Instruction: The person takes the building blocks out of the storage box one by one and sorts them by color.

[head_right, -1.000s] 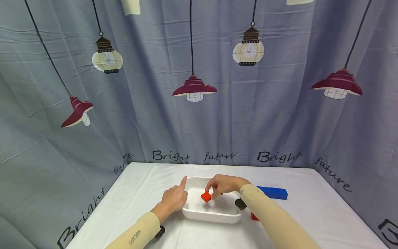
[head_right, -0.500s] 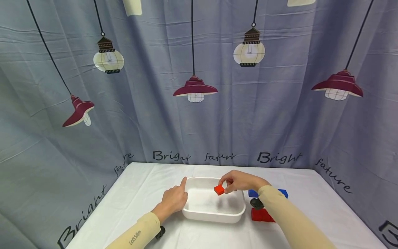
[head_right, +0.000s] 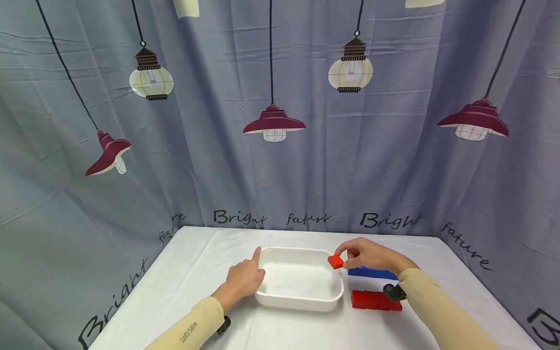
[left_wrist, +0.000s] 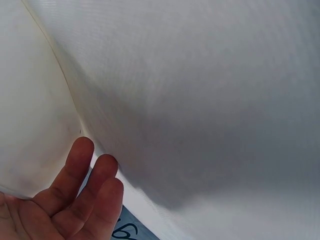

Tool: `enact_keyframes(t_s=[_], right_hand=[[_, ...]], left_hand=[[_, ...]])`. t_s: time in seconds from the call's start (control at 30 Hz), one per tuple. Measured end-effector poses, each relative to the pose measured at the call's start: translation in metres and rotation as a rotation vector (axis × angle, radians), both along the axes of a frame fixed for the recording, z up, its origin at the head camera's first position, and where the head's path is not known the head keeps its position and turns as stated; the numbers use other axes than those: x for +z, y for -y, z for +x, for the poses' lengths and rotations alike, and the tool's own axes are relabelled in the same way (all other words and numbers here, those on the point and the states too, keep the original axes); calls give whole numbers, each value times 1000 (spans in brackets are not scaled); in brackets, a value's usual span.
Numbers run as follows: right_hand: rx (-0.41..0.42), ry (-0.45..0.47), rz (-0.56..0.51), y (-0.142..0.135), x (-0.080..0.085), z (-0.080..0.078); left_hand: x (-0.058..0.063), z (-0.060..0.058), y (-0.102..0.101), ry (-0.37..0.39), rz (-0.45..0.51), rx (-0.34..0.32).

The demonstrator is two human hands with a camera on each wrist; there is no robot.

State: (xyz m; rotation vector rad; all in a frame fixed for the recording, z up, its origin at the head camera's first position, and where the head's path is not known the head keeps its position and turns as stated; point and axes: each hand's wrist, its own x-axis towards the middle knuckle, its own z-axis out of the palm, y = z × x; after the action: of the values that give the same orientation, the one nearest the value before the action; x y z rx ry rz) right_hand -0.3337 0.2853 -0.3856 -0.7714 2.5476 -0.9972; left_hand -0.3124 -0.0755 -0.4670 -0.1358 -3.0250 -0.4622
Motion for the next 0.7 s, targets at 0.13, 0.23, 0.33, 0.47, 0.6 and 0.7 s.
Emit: enact_keyframes(t_s=[0.13, 0.23, 0.33, 0.47, 0.6, 0.7], right_hand=[[-1, -4, -13, -18, -3, 6], [4, -14, -22, -31, -5, 10], [-16, 2, -27, -45, -6, 14], [-51, 35, -37, -64, -10, 20], [-105, 49, -27, -81, -18, 27], [-152, 67, -25, -94, -25, 32]], left_hand=[[-1, 0, 1, 14, 9, 10], [-1, 0, 2, 19, 15, 9], [0, 0, 1, 23, 26, 5], [2, -1, 1, 19, 31, 3], [3, -1, 1, 26, 35, 5], [2, 0, 0, 34, 41, 3]])
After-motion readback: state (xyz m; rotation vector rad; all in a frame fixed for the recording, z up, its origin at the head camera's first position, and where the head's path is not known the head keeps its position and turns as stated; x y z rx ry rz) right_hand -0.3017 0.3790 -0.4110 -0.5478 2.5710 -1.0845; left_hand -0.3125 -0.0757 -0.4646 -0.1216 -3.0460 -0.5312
